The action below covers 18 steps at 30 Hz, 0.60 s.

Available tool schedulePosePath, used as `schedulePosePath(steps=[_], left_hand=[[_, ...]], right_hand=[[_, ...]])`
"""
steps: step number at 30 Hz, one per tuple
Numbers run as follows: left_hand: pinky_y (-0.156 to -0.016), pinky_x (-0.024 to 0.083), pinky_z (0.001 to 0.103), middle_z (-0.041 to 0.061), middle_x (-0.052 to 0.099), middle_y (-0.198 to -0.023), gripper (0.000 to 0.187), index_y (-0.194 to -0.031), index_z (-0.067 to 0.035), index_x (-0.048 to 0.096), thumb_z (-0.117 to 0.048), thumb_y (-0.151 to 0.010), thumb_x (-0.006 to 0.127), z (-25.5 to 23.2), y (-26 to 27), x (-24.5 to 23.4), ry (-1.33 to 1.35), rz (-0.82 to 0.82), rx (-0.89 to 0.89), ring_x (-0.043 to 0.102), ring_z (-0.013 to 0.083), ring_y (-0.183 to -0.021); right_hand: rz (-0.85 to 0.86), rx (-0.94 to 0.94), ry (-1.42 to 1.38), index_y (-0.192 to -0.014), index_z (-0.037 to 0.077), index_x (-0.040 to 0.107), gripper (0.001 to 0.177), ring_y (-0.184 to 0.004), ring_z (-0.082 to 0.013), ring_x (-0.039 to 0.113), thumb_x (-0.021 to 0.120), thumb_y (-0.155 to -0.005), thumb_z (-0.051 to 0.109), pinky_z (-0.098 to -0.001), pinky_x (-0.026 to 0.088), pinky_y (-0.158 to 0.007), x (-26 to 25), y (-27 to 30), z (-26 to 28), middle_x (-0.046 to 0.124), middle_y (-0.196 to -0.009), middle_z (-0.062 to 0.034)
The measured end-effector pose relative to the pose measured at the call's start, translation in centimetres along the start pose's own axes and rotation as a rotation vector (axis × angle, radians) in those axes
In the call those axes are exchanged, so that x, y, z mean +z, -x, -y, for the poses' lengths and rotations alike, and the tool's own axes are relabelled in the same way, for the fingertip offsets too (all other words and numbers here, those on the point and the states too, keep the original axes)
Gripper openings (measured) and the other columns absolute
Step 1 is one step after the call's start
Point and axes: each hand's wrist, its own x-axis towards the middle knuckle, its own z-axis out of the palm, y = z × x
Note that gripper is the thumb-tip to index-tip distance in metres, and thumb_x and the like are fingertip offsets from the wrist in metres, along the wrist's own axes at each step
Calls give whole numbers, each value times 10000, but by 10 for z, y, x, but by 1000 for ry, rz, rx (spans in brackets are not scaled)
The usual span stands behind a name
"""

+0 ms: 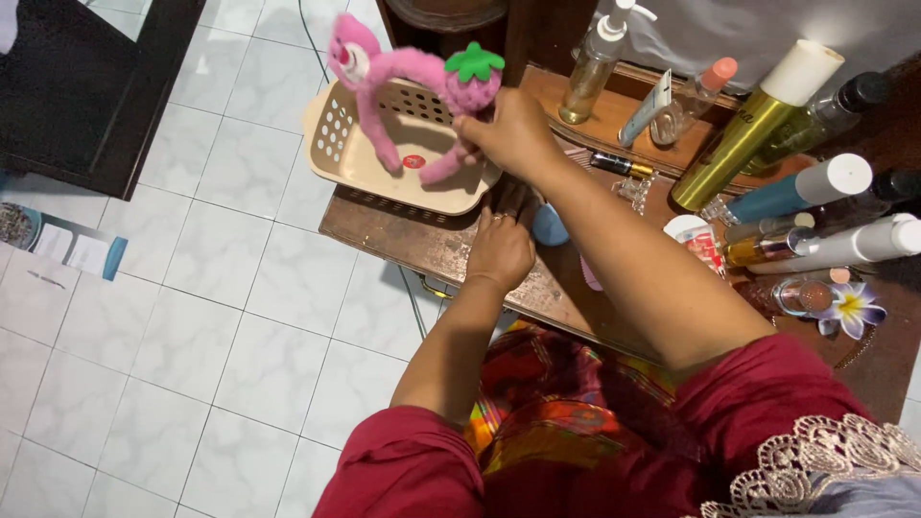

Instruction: Organizing various cosmetic products and hair accessories on a wooden vanity table.

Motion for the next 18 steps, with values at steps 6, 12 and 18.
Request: schedulePosePath(steps=[6,12,18], left_hand=[[-937,418,500,186,690,-862,219,-851,-66,702,-247,-843,579,5,2,11,16,-144,57,663,391,-839],[-874,467,497,191,690,-855,260,-831,-54,732,-253,-854,566,5,-1,17,3,-135,60,663,398,-842],[-938,453,474,211,734,-827,312,-804,-42,799,-170,-786,515,9,-3,21,-72,29,21,681,396,-877]], right_hand=[[73,202,-42,-870,88,726,135,-556,-88,741,698,-974,170,-223,611,-527,-5,11,2,779,-718,-54],[95,234,55,-958,110,748,95,-494,-109,711,737,-970,204,-238,576,-478,0,5,6,766,-694,-32],[98,216,-50,-867,63,694,174,-473,-111,696,680,-1019,146,-227,565,-457,18,-8,9,752,-659,-64]])
